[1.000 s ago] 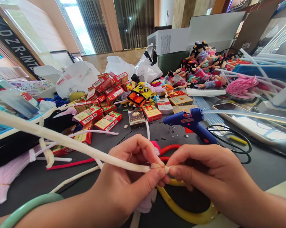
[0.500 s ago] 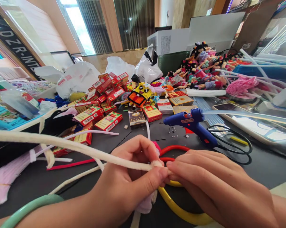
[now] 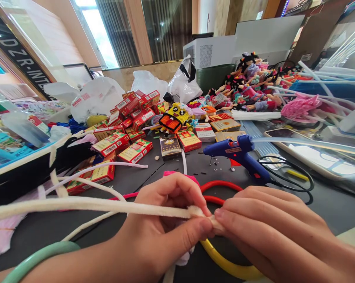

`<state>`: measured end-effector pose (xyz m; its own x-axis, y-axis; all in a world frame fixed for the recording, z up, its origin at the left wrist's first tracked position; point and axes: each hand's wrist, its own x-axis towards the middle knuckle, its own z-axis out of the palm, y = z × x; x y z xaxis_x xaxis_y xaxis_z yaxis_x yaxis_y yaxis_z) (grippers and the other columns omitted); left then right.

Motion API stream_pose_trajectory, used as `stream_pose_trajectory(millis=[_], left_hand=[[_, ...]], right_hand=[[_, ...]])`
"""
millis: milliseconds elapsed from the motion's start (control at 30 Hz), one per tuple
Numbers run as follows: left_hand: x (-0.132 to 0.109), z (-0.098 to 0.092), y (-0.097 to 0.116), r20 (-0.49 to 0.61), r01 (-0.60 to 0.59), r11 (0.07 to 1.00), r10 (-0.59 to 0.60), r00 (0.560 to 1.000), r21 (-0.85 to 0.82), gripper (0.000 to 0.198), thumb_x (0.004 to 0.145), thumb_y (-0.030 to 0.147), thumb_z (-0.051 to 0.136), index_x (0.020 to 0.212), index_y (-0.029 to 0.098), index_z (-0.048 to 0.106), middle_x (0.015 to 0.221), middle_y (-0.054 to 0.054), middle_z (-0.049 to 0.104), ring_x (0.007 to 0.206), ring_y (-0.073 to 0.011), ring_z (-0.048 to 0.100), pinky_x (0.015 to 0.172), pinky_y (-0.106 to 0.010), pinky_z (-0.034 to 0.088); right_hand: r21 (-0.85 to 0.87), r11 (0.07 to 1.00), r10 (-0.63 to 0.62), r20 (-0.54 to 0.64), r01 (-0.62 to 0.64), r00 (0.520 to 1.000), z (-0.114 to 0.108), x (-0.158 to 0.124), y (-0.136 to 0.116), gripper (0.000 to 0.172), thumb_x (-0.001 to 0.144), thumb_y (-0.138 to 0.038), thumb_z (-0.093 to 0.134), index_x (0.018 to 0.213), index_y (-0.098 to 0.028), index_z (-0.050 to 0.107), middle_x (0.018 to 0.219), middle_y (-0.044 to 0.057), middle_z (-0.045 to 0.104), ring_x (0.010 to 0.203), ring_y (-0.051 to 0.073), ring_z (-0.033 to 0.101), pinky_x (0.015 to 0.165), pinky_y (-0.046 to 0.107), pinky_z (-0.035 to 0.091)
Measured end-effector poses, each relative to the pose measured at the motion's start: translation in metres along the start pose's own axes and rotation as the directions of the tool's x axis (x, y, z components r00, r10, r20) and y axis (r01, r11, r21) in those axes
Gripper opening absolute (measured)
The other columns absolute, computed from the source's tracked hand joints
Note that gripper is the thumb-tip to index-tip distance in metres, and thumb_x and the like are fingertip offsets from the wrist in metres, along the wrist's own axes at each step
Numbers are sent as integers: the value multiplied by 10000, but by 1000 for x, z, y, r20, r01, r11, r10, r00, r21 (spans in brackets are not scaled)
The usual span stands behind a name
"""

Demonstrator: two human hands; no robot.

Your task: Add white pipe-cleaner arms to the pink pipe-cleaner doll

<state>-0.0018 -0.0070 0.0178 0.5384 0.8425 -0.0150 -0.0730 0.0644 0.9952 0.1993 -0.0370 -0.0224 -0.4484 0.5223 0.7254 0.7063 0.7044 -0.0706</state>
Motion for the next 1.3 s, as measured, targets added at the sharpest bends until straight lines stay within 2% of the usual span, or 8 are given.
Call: stream_pose_trajectory(millis=[233,333,467,600,867,1067,1167,1300], left_hand=[[-3,-1,2,55,-4,999,2,998,35,200,767,211,774,779,193,575,708,-1,602,602,-108,513,530,-201,414],[-4,-2,1,64,-42,996,37,997,83,149,822,203,705,772,196,565,737,-12,607,630,-116,511,550,-215,407],[-4,-3,-1,101,-72,987,58,993,143,156,814,162,701,769,202,557,693,6,557,630,-120,498,556,-220,394],[-1,-3,0,115,-97,991,87,990,92,197,786,95,707,752,201,545,711,11,571,619,-108,500,554,-206,403],[-1,-3,1,124,-127,989,117,985,75,232,753,27,706,755,196,547,716,22,587,633,-102,532,590,-199,443],[-1,-5,0,127,-130,989,120,985,71,260,725,-1,720,770,201,563,735,22,617,653,-100,566,602,-183,464],[-1,-6,-1,122,-88,995,82,989,48,262,714,27,742,797,207,571,718,27,613,619,-93,547,556,-173,442],[-3,-5,-2,85,-21,999,25,996,-47,203,784,116,723,850,222,563,703,32,619,578,-85,536,526,-167,428]], right_hand=[[-117,964,-256,-163,239,953,3,12,-1,495,1031,-218,268,797,-220,703,569,35,663,537,173,671,494,303,559],[-99,967,-249,-151,236,957,0,16,-5,506,1023,-166,272,718,-207,674,533,25,641,493,151,645,497,293,549],[44,998,-47,67,44,997,-9,19,-13,333,968,-128,436,743,-201,670,598,16,655,547,147,660,617,274,571],[234,962,114,123,-141,986,-12,23,-17,246,920,-101,472,750,-207,615,619,-12,651,527,110,628,505,196,515],[461,794,279,301,-395,912,-16,30,-12,198,882,-162,521,721,-237,609,597,-51,647,467,86,585,423,120,476],[566,569,314,521,-596,794,-14,30,-13,286,942,-211,471,675,-209,572,503,-56,549,399,69,504,347,113,386],[546,674,305,409,-498,860,-15,30,-13,204,900,-176,513,722,-219,603,562,-51,611,458,77,559,415,121,449],[317,937,95,171,-146,981,-13,27,-9,166,909,-117,523,820,-216,621,672,-25,681,555,91,639,499,154,514]])
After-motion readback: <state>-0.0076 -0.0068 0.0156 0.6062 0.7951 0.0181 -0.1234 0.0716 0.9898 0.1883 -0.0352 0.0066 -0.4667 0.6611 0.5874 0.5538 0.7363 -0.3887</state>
